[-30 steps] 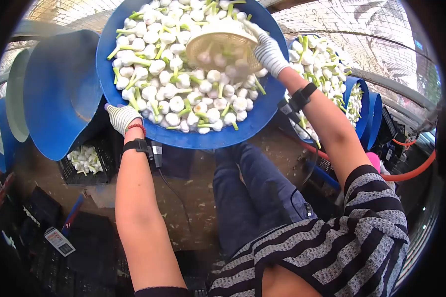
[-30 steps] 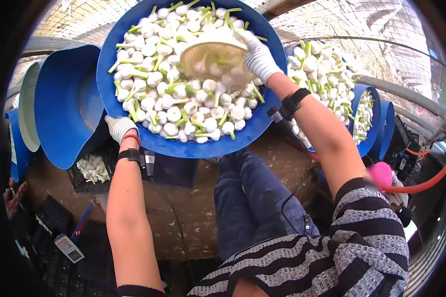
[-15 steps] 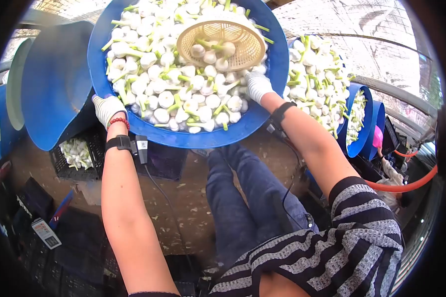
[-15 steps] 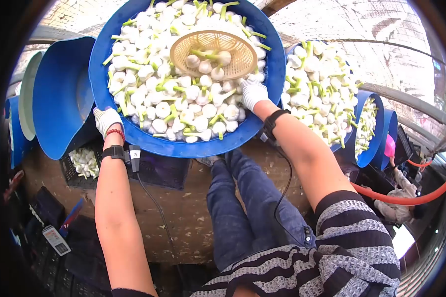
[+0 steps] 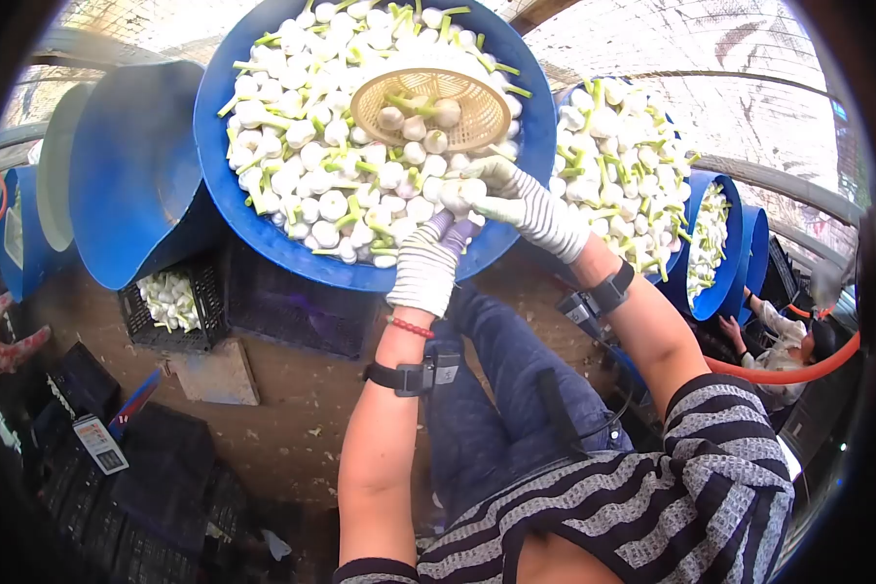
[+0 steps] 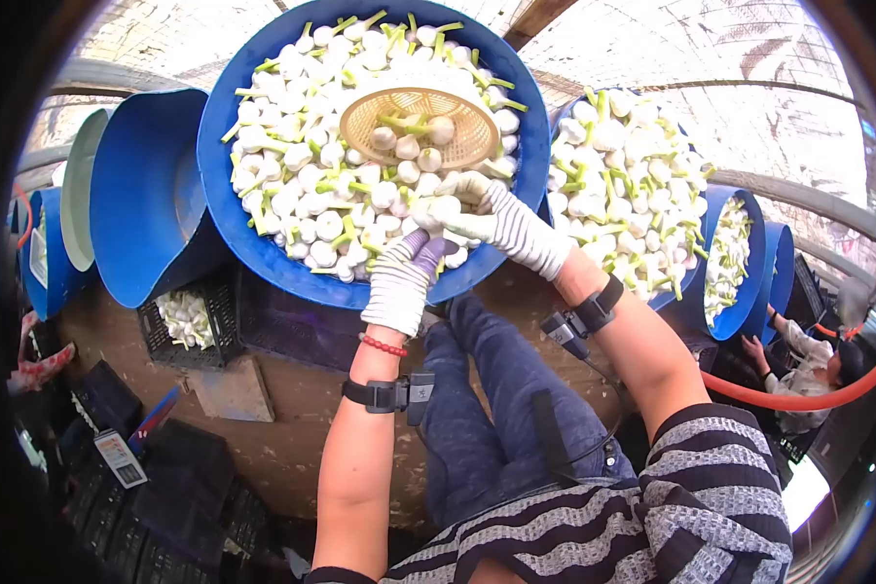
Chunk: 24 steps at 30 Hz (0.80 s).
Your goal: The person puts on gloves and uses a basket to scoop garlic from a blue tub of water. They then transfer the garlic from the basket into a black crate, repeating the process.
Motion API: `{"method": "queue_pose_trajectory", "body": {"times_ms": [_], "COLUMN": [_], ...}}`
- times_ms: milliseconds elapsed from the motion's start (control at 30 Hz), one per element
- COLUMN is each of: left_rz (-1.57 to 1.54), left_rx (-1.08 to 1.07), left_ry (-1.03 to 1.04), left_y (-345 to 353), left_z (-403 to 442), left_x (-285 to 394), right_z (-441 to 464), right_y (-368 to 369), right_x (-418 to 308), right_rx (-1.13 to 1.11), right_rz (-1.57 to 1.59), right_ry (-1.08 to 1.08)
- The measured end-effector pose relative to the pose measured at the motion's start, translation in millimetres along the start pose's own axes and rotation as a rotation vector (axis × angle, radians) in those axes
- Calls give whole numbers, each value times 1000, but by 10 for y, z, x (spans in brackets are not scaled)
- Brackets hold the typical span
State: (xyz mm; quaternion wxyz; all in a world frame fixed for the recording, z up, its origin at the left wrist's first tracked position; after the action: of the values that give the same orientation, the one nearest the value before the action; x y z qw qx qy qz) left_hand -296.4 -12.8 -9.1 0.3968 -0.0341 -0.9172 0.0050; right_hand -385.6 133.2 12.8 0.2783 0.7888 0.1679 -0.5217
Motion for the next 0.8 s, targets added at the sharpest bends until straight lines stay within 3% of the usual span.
{"method": "queue_pose_trajectory", "body": {"times_ms": [33,67,133,167,233,267,367,567,633,667,733,767,800], "left_rz": [-46,-91,-13,55,84,85,-4,213,114,-93,43,172,168], "left_rx": [105,209,251,294,302,317,295,308,278,178,241,311,239], "left_ry": [13,28,23,24,73,95,86,226,271,178,151,122,52], "left_y": [-27,-50,-56,-48,-15,-3,31,102,93,116,38,-25,-119], "left_z": [-42,-72,-43,-25,-62,-82,-157,-277,-283,-166,-256,-281,-127], "left_x": [-8,-10,-127,-185,-140,-117,-77,-5,-41,-266,-153,-103,-352], "right_z": [-6,-12,-27,-23,-26,-32,-80,-170,-285,-403,-740,-937,-1134], "right_y": [20,32,126,138,146,133,-5,-160,-280,-335,-432,-514,-606], "right_x": [-33,-87,-262,-293,-333,-316,-246,-97,81,185,276,342,365], "right_rx": [1,-16,5,12,-74,-45,-29,76,245,331,362,272,166], "right_rz": [10,-207,-541,-537,-936,-984,-740,-851,-23,21,1,-45,-205], "right_ry": [0,-37,-203,-202,-271,-286,-247,-219,236,290,397,476,533]}}
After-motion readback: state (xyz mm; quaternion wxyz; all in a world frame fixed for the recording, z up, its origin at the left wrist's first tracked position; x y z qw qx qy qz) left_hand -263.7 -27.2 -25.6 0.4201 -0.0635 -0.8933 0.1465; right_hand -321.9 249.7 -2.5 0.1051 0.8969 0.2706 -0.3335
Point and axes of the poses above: each hand's wrist, its own z-axis towards the middle knuckle, its own y-axis out of the palm, x = y × z, the point moved 2 cm from there along z, towards the middle knuckle, and after that the axes turned 8 degrees about -y, right-handed, at the moved point
